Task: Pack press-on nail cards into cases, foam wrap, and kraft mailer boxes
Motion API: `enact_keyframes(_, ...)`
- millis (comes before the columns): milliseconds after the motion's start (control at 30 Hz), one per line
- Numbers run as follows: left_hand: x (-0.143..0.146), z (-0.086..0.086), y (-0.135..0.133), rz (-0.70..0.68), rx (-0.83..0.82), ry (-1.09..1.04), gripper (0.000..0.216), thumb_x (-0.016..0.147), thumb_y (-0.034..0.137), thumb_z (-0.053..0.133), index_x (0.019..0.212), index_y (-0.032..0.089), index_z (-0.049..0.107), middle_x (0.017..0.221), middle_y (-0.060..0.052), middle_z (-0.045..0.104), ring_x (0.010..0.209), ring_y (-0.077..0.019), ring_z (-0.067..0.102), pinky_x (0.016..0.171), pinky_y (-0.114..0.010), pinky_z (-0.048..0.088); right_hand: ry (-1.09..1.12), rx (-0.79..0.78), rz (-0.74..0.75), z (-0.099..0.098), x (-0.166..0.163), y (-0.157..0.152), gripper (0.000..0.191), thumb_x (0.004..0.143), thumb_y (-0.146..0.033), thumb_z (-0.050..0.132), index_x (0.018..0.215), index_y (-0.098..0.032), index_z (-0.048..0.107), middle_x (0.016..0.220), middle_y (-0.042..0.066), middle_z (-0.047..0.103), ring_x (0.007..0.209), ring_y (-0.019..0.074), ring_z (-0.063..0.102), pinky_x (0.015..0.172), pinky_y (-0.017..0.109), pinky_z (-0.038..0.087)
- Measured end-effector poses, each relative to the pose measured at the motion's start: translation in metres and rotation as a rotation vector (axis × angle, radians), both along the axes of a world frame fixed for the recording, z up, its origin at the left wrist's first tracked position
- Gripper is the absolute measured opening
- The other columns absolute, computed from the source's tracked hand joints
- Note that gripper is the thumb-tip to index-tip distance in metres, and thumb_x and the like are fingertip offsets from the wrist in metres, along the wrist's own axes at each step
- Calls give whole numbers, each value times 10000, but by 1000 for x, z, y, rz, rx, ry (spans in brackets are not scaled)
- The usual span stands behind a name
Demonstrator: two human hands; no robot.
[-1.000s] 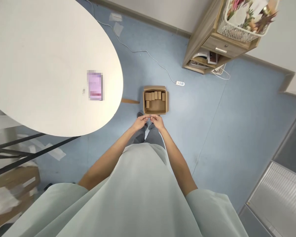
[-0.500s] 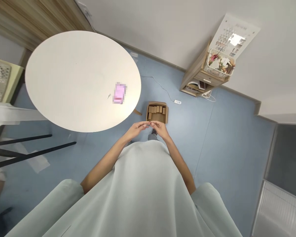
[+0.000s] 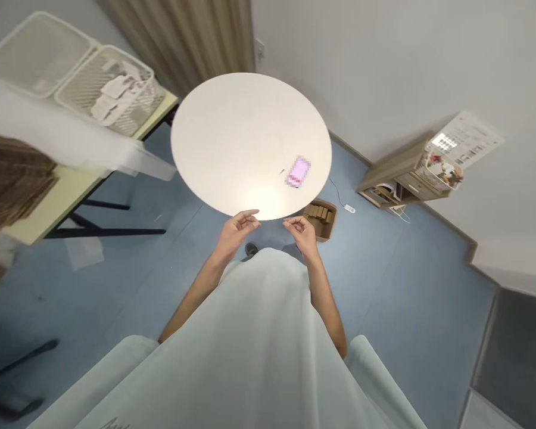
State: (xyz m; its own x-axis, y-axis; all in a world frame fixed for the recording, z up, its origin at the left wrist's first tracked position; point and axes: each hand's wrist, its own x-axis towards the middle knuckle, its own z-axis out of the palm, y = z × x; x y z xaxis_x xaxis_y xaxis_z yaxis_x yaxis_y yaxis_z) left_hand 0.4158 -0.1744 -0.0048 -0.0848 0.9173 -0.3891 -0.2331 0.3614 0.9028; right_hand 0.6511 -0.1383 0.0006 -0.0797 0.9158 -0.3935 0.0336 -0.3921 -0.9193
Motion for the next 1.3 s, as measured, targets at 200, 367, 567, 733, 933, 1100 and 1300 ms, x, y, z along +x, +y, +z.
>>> enact_keyframes(200, -91, 10, -27, 228, -6, -10, 516, 824, 431, 905, 1279, 209, 805, 1007, -39, 750, 1003, -209, 737, 1009, -382, 598, -2, -27, 139, 11, -96, -1, 494, 763, -682, 988, 901, -264, 761, 1187, 99, 859, 1122, 296, 811, 1099, 486, 625)
enact_keyframes(367, -144, 10, -31, 351, -25, -23, 523, 803, 447, 928, 1256, 215, 805, 965, -33, 747, 985, -217, 746, 1019, -410, 619, 18, -43, 249, 12, -162, 16, 449, 784, -639, 991, 911, -264, 780, 1178, 88, 855, 1130, 285, 810, 1126, 479, 605)
enact_keyframes(567, -216, 10, -14, 391, -48, 62, 525, 823, 480, 927, 1267, 224, 813, 986, -44, 753, 994, -224, 737, 996, -415, 626, 65, -75, 328, 1, -245, 49, 382, 821, -592, 952, 932, -263, 793, 1180, 88, 853, 1128, 277, 806, 1085, 472, 619)
enact_keyframes(733, -289, 16, 16, 410, -76, 137, 539, 812, 484, 946, 1271, 232, 818, 977, -40, 740, 978, -216, 718, 1003, -418, 624, 118, -87, 352, -6, -317, 85, 359, 847, -587, 919, 938, -266, 784, 1142, 78, 849, 1122, 276, 805, 1083, 484, 628)
enact_keyframes(933, -374, 14, 54, 412, -87, 201, 565, 785, 513, 960, 1257, 234, 824, 974, -37, 729, 953, -220, 718, 982, -425, 630, 116, -82, 334, 1, -383, 123, 331, 881, -574, 877, 945, -273, 756, 1148, 74, 847, 1143, 268, 794, 1103, 484, 624)
enact_keyframes(1100, -437, -2, 88, 416, -70, 190, 557, 767, 526, 928, 1216, 214, 820, 944, -30, 717, 953, -249, 766, 991, -445, 631, 80, -114, 290, 6, -414, 140, 317, 845, -530, 918, 926, -268, 761, 1132, 68, 844, 1128, 267, 791, 1120, 486, 615)
enact_keyframes(1300, -521, -40, 152, 282, -151, 300, 414, 884, 414, 754, 1237, 199, 777, 1120, -104, 823, 1004, -249, 815, 1042, -434, 620, 26, -116, 139, 12, -450, 145, 322, 834, -536, 916, 900, -267, 752, 1089, 63, 843, 1118, 263, 792, 1115, 479, 619)
